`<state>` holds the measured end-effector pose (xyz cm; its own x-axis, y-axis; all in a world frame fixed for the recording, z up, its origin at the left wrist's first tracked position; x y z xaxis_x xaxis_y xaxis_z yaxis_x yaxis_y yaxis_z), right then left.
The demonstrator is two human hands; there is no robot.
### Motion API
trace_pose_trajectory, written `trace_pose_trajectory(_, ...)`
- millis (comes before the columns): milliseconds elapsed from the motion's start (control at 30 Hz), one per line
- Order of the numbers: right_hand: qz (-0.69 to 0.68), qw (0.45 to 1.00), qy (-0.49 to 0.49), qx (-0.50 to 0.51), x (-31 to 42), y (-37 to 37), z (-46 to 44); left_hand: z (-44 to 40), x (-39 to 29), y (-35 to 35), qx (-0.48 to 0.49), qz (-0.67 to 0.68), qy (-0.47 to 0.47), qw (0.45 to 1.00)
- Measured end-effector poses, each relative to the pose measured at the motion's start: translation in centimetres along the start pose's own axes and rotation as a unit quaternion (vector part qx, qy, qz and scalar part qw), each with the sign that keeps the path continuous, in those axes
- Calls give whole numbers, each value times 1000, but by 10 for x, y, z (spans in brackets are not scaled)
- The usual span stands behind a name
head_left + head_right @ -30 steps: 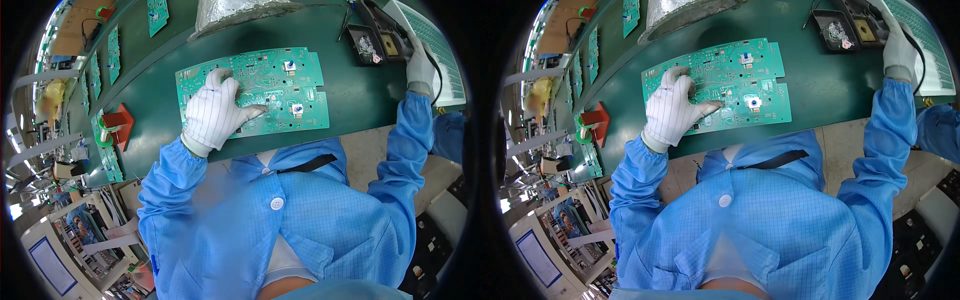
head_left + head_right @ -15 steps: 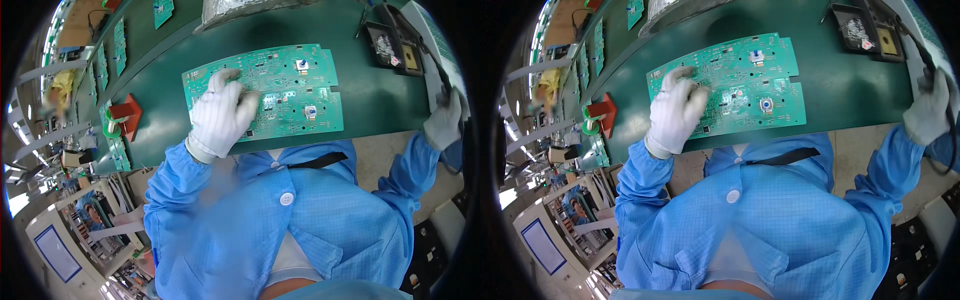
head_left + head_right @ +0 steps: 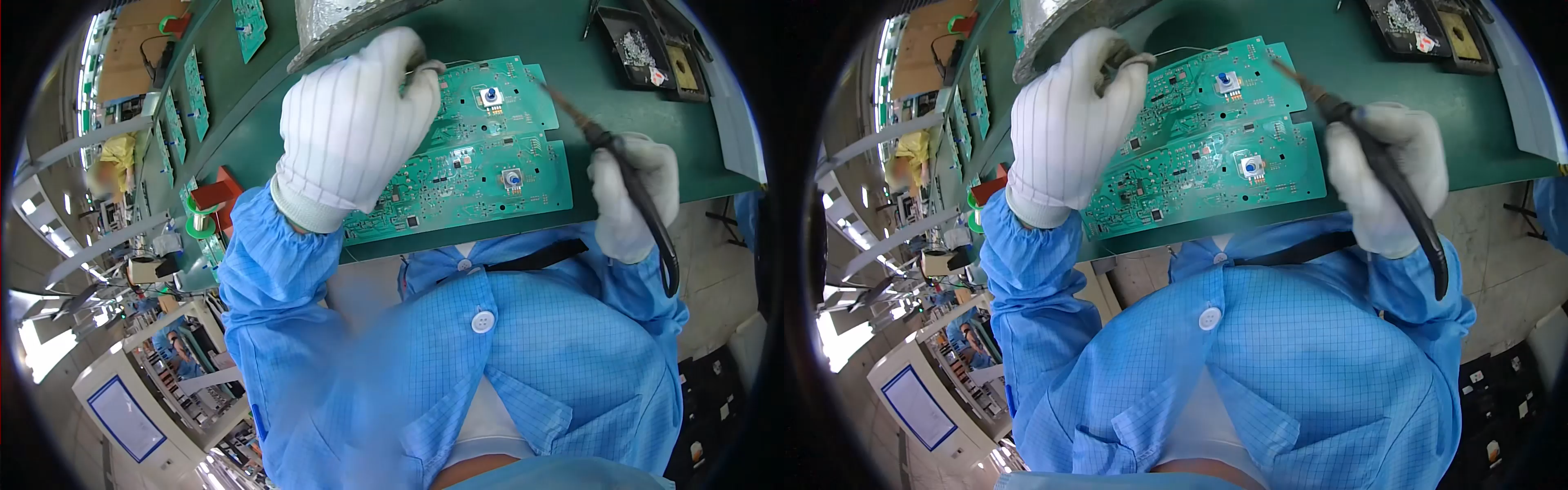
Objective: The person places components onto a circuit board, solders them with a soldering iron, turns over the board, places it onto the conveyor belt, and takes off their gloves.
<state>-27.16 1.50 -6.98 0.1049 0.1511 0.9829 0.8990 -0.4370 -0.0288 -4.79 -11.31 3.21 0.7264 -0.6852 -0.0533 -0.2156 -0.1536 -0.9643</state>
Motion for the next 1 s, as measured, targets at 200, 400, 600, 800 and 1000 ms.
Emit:
trace_pose_trajectory(200,125,983,-136,19,-5,5,-9,-21,-11,8,10,-160,171,972)
trace_pose_trajectory(400,183,944,-264,72,0,9,-22,-29,-15,4,31,-12,81,996)
trace_pose_trajectory(600,174,961,-198,89,-2,6,-17,-33,-17,3,44,-30,107,993)
trace_pose_trajectory(800,218,949,-213,85,-4,6,-17,-37,-21,4,35,-44,138,989)
trace_pose_trajectory(1000,214,950,-211,88,-1,7,-21,-39,-22,4,26,-58,157,986)
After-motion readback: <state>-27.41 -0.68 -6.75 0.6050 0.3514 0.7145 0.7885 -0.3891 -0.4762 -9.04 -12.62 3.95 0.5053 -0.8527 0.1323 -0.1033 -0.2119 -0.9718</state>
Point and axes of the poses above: each hand's wrist, its own z-axis away from the middle knuckle, its own y-axis out of the palm, x = y × z, the point moved 1 cm from there along -z, towards the middle knuckle, and after that the axes turned 8 degrees about y, right-handed, at the moved point
